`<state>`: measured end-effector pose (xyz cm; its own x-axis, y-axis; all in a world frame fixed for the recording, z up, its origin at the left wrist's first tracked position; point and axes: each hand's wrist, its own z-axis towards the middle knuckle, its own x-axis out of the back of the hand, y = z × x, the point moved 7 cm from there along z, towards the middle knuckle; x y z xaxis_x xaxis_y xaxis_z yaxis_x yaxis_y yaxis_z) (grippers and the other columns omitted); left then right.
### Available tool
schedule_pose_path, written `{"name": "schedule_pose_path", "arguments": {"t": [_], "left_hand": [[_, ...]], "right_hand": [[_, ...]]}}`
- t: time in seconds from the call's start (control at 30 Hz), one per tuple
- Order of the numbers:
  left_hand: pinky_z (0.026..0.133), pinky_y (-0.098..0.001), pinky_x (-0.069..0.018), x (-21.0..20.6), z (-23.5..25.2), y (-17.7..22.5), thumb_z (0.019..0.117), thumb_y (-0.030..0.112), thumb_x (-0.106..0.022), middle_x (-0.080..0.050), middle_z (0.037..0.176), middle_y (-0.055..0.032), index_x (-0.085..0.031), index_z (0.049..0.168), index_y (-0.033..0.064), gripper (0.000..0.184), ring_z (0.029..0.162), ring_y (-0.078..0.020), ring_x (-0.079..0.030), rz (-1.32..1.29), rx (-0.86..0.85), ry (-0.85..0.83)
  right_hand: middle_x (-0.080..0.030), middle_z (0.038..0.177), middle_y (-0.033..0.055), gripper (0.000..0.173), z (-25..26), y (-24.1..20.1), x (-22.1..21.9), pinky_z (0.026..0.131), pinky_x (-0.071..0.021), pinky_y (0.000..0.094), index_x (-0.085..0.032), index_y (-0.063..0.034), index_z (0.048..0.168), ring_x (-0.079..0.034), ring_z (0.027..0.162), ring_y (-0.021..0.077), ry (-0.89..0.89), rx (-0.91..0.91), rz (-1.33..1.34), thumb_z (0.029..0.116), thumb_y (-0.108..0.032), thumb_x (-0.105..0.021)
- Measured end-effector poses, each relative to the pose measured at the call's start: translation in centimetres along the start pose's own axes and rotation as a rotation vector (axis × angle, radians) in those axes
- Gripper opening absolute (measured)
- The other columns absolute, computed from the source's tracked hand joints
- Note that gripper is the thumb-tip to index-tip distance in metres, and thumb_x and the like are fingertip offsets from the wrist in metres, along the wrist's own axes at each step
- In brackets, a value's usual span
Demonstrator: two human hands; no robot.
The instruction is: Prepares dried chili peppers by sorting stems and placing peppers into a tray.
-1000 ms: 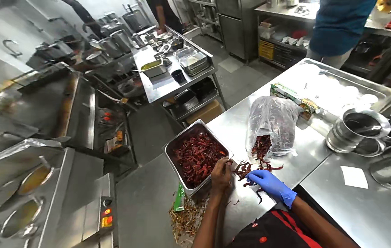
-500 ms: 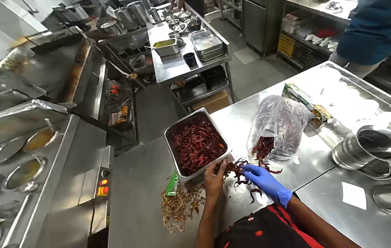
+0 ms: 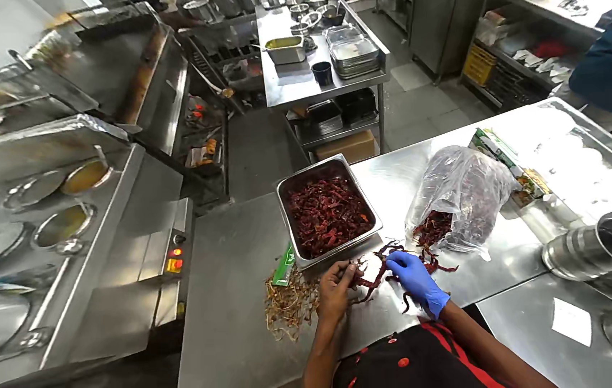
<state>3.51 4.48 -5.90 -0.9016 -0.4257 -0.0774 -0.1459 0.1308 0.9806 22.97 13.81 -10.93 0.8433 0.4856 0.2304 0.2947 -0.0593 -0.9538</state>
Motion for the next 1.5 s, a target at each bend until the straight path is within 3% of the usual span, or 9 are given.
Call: {"name": "schedule_pose_path", "arguments": {"t": [0.1, 0.23, 0.43, 0.67, 0.97, 1.17, 1.33, 1.4, 1.5], "left_hand": [[0.065, -0.0328, -0.057, 1.1, -0.4, -0.2, 0.108, 0.013, -0.049, -0.072, 0.089, -0.0192, -0.064, 0.109, -0.0045, 0.023, 0.072, -0.0229, -0.068, -0.051, 0.067, 0.021], [0.091, -0.0406, -0.0569, -0.1, -0.6, -0.5, 0.11, 0.029, -0.037, -0.072, 0.117, -0.0065, -0.065, 0.122, 0.0072, 0.037, 0.107, -0.0208, -0.068, 0.249, 0.016, -0.129], [0.05, -0.0338, -0.0524, -4.4, -0.6, -1.3, 0.1063, 0.029, -0.054, -0.063, 0.079, -0.0076, -0.057, 0.117, 0.0037, 0.028, 0.055, -0.0187, -0.058, 0.255, 0.06, -0.171], [0.076, -0.0375, -0.0586, -4.6, -0.5, -0.8, 0.104, 0.025, -0.057, -0.07, 0.091, -0.0063, -0.054, 0.13, 0.0057, 0.032, 0.079, -0.0165, -0.068, 0.606, -0.112, -0.19], [0.082, -0.0446, -0.059, -5.6, -0.9, 1.0, 0.1026, 0.02, -0.053, -0.071, 0.091, -0.0079, -0.07, 0.108, 0.005, 0.024, 0.087, -0.0219, -0.071, 0.913, -0.394, -0.052], [0.069, -0.0259, -0.058, -5.2, -1.0, 1.5, 0.0996, 0.011, -0.055, -0.069, 0.086, -0.0004, -0.069, 0.102, 0.0059, 0.014, 0.075, -0.0083, -0.066, 0.468, -0.427, 0.015], [0.055, -0.0218, -0.0467, -4.8, 0.1, 0.6, 0.1018, 0.01, -0.056, -0.059, 0.077, -0.0034, -0.064, 0.101, 0.0054, 0.009, 0.062, -0.0095, -0.054, -0.054, -0.252, 0.017], [0.053, -0.0237, -0.0457, -4.5, 0.3, 0.5, 0.1027, 0.01, -0.055, -0.057, 0.074, -0.0053, -0.063, 0.102, 0.0037, 0.01, 0.058, -0.0113, -0.052, -0.091, -0.141, 0.01], [0.051, -0.0267, -0.0436, -3.2, 1.7, 0.8, 0.1054, 0.014, -0.055, -0.057, 0.072, -0.007, -0.062, 0.104, 0.002, 0.014, 0.056, -0.0136, -0.051, 0.016, 0.059, 0.007]], "right_hand": [[-0.069, 0.085, 0.0055, 0.022, 0.0, -0.3, -1.0, 0.067, -0.0545, 0.0361, -0.073, -0.0093, 0.1, -0.064, 0.074, 0.0176, -0.019, -0.07, 0.2, 0.1028, -0.027, -0.06], [-0.069, 0.086, 0.0071, 0.023, 0.0, -2.3, -2.0, 0.067, -0.0546, 0.0346, -0.073, -0.008, 0.103, -0.064, 0.075, 0.0182, -0.089, -0.047, 0.261, 0.1024, -0.027, -0.06], [-0.068, 0.083, 0.0043, 0.019, 0.3, -3.4, -2.6, 0.069, -0.0537, 0.0333, -0.074, -0.0093, 0.099, -0.064, 0.074, 0.0158, -0.099, -0.007, 0.221, 0.1003, -0.023, -0.062], [-0.067, 0.083, 0.0018, 0.036, 1.0, -3.8, -1.0, 0.071, -0.0534, 0.0354, -0.072, -0.0128, 0.097, -0.064, 0.076, 0.0139, -0.222, -0.021, 0.018, 0.1026, -0.045, -0.057], [-0.057, 0.071, -0.0003, 0.045, 1.4, -3.4, -1.9, 0.06, -0.0451, 0.0294, -0.067, -0.0102, 0.086, -0.053, 0.062, 0.0102, -0.33, -0.123, 0.112, 0.1058, -0.046, -0.049], [-0.05, 0.067, -0.005, 0.027, 0.4, -4.1, -3.8, 0.06, -0.0438, 0.0228, -0.057, -0.0139, 0.082, -0.048, 0.06, 0.0057, -0.41, -0.267, 0.799, 0.1069, -0.022, -0.048], [-0.05, 0.069, -0.0051, 0.035, 0.1, -4.4, -5.1, 0.066, -0.046, 0.0249, -0.057, -0.0183, 0.079, -0.05, 0.064, 0.0081, -0.489, -0.219, 1.305, 0.1083, -0.029, -0.041], [-0.048, 0.067, -0.0051, 0.035, 0.5, -4.0, -4.8, 0.061, -0.0434, 0.0236, -0.055, -0.0162, 0.08, -0.048, 0.06, 0.007, -0.406, -0.229, 1.11, 0.109, -0.029, -0.04], [-0.054, 0.067, -0.0011, 0.041, 1.7, -2.0, -3.8, 0.059, -0.0424, 0.0287, -0.063, -0.0088, 0.079, -0.05, 0.06, 0.0099, -0.313, -0.1, 0.233, 0.1064, -0.035, -0.049]]}}
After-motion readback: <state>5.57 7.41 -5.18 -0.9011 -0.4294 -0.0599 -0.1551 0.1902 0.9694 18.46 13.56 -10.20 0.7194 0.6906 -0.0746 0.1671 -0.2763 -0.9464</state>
